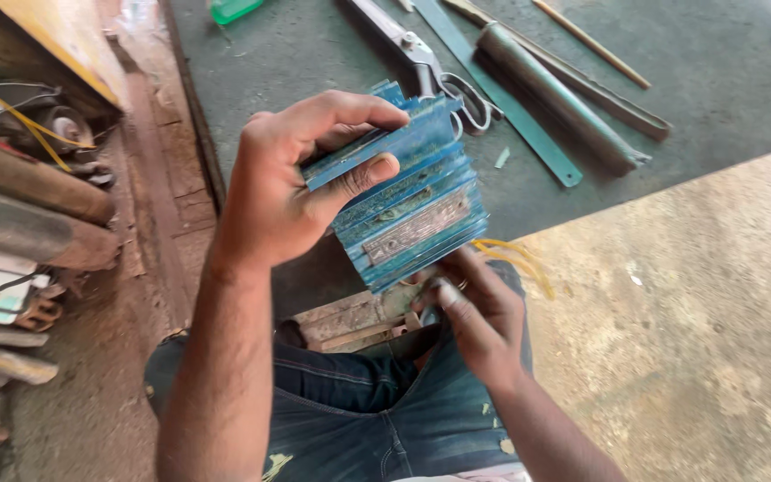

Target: The person uses a metal rod and a cylindrical tool to tap and adjust a blue electrical component with copper windings. They repeatedly strike the rod against the component and inspect the internal wiring.

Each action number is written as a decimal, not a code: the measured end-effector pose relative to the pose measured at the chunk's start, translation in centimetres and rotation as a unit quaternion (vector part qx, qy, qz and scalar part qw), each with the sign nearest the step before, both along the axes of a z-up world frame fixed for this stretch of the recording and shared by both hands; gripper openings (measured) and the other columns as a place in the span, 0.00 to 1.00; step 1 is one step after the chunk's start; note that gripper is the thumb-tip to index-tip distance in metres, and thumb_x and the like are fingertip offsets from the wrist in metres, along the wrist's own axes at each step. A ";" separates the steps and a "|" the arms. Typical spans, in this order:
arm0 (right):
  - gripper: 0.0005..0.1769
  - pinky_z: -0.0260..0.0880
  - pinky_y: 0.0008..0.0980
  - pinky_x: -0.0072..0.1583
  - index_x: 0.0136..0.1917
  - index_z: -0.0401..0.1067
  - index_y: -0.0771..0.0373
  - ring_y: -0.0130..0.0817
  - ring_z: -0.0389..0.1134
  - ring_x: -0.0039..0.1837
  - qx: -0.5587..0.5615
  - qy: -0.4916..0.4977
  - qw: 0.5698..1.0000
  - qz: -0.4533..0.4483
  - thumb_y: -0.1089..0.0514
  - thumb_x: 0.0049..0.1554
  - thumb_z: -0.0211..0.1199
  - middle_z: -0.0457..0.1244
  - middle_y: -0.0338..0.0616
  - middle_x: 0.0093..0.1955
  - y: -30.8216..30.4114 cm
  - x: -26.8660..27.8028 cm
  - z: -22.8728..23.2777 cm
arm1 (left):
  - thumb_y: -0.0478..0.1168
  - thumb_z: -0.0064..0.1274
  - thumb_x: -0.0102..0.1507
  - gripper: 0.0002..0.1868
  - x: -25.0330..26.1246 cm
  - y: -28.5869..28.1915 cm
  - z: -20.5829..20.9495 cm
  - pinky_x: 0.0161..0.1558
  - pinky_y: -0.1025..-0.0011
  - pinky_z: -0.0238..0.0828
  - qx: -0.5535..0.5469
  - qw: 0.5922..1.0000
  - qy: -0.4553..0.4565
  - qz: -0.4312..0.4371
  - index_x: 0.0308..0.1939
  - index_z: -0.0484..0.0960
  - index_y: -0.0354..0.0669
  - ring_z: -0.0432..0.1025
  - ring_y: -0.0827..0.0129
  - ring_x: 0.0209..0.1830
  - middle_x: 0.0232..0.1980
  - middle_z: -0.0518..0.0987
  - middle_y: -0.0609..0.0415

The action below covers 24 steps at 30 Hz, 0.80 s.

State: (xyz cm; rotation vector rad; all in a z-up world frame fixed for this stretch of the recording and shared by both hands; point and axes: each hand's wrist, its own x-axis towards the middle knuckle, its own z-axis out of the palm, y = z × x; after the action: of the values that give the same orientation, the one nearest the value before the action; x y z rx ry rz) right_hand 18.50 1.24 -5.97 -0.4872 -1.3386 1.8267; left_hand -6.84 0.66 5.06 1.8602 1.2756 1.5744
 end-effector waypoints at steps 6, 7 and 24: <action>0.24 0.72 0.33 0.59 0.75 0.63 0.75 0.36 0.69 0.55 0.008 -0.022 0.998 0.061 0.65 0.68 0.55 0.67 0.53 0.57 0.4 2.3 -2.6 | 0.44 0.61 0.72 0.14 -0.3 1.2 0.7 0.52 0.75 0.84 -0.027 0.997 0.058 -0.045 0.59 0.82 0.47 0.84 0.71 0.50 0.55 0.85 0.54; 0.20 0.71 0.32 0.60 0.72 0.67 0.75 0.35 0.69 0.56 0.011 -0.023 0.996 0.080 0.65 0.69 0.55 0.67 0.52 0.55 0.8 3.0 -3.2 | 0.44 0.60 0.69 0.14 0.3 1.1 0.8 0.48 0.75 0.85 -0.054 0.995 0.066 -0.043 0.58 0.82 0.49 0.84 0.73 0.47 0.54 0.86 0.55; 0.17 0.75 0.33 0.60 0.63 0.71 0.69 0.38 0.72 0.58 0.121 -0.134 0.973 -0.147 0.60 0.63 0.64 0.69 0.50 0.58 3.3 7.8 -0.4 | 0.36 0.60 0.67 0.12 8.9 -5.6 5.2 0.68 0.46 0.69 0.011 0.922 0.373 0.101 0.55 0.85 0.44 0.78 0.52 0.63 0.52 0.87 0.53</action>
State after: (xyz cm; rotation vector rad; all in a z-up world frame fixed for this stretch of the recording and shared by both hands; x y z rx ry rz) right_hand 26.34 4.51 -6.40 -0.7746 -1.5541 1.3701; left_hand 2.06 -4.91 10.21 2.5315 1.7994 0.9592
